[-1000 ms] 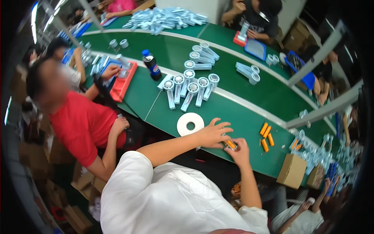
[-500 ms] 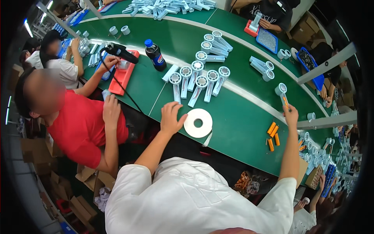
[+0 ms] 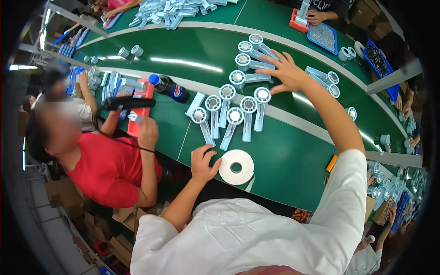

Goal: Assemble small plastic components with adhesive tape on a factory production line.

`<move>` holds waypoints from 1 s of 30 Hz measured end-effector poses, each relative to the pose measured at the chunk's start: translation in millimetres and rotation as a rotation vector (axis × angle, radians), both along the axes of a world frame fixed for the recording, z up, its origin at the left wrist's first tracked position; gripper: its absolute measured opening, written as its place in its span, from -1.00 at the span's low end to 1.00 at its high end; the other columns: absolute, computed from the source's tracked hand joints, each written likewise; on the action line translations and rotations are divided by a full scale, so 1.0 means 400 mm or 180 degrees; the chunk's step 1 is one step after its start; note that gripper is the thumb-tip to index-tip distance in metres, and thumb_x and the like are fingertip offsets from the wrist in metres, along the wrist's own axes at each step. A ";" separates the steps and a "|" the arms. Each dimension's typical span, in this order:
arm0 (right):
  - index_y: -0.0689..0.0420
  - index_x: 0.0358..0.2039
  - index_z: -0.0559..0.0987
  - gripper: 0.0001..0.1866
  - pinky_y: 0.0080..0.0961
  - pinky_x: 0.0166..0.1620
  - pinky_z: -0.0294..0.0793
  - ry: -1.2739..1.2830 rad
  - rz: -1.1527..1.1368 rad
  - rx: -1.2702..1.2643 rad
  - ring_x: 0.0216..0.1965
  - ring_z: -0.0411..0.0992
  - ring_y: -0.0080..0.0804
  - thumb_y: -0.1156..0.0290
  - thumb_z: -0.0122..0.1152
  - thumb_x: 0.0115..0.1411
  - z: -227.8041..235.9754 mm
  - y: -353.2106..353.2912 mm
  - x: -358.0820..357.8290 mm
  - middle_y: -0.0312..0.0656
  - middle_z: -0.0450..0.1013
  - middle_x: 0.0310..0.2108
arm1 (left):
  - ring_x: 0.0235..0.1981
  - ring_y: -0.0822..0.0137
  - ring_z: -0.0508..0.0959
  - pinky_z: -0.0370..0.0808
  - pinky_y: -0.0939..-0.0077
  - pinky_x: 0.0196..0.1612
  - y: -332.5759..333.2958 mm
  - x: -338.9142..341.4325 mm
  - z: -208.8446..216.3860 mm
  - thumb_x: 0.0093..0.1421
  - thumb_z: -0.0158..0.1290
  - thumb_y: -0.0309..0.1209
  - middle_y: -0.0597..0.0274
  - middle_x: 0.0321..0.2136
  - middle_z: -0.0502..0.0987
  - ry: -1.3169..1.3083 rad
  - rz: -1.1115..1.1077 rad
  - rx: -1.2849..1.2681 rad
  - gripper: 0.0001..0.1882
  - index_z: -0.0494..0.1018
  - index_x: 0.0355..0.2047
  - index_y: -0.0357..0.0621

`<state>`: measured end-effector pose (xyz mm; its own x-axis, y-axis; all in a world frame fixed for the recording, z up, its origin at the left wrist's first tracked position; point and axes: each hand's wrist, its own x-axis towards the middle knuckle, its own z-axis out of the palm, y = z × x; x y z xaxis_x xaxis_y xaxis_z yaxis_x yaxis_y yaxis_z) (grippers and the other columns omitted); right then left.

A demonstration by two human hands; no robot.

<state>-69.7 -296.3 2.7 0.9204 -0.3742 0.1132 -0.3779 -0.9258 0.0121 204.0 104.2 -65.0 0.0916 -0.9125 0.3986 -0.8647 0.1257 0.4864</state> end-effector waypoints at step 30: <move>-0.20 0.03 0.74 -0.49 0.00 0.15 0.35 -0.0790 -0.2672 0.0026 0.26 0.33 0.10 -0.24 0.25 0.25 -0.151 0.267 -0.085 -0.40 0.37 0.39 | -0.09 0.13 0.53 0.41 0.29 0.05 0.016 -0.005 -0.018 0.11 0.32 -0.35 0.18 0.07 0.56 0.0009 0.0131 -0.0331 -0.80 0.58 -0.29 -0.10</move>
